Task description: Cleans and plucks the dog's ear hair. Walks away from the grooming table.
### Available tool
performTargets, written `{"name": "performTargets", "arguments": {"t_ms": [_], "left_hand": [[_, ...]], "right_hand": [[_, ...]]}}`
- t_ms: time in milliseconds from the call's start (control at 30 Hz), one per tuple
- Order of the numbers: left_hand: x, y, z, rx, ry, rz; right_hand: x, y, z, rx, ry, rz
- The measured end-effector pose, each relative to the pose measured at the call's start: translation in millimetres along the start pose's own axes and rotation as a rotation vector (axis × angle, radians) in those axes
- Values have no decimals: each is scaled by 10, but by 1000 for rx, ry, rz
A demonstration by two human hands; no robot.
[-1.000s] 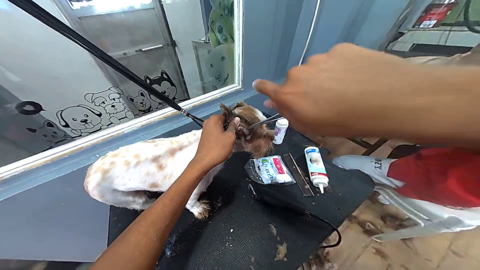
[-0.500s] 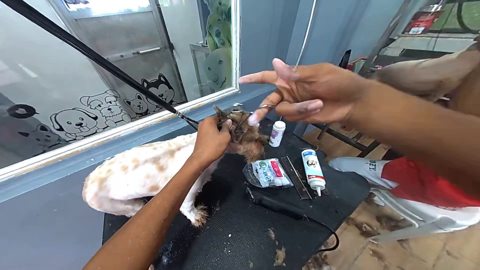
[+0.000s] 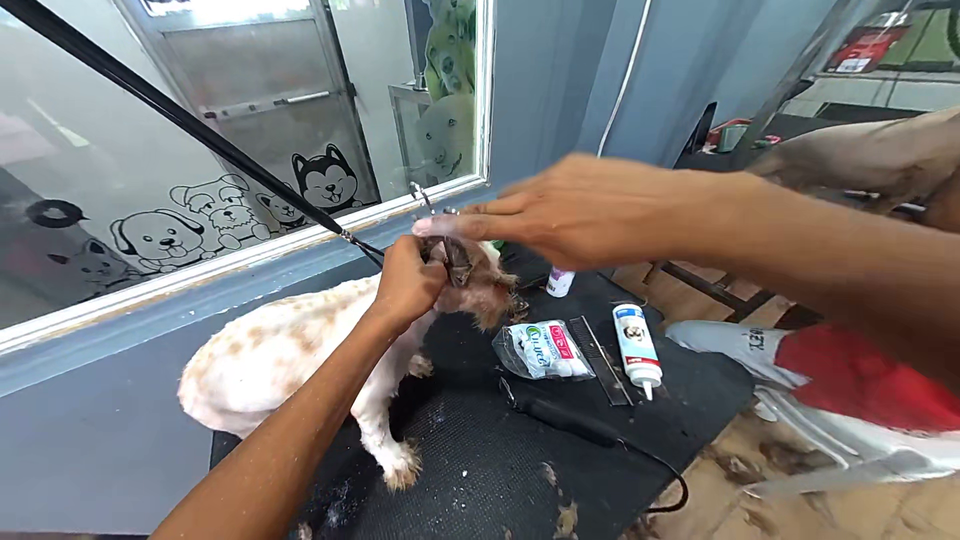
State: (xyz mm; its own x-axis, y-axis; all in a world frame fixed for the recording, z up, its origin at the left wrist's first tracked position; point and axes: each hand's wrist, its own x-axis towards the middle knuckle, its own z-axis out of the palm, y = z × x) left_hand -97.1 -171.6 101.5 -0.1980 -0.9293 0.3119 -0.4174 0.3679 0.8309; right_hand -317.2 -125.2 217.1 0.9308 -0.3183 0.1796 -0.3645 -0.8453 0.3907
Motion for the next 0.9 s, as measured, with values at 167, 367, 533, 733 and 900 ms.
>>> {"name": "performTargets", "arguments": {"t_ms": [167,367,533,733,900], "left_hand": [[27,-22,-80,20,10,-74],[23,-34,-93,47,10,-90],[-12,-44,-83,55,2,-96],[-88,-140,-72,77,17,-98],[-177,-234,-125,-23,41,-140]], "right_hand": [[105,83,0,-532,-171,135],[337,-226,-90,-567,-249,220],[490,-276,-125,-514,-242,240],[446,-112,-54,-107,-281,565],[160,154,128,1497,3,1012]]}}
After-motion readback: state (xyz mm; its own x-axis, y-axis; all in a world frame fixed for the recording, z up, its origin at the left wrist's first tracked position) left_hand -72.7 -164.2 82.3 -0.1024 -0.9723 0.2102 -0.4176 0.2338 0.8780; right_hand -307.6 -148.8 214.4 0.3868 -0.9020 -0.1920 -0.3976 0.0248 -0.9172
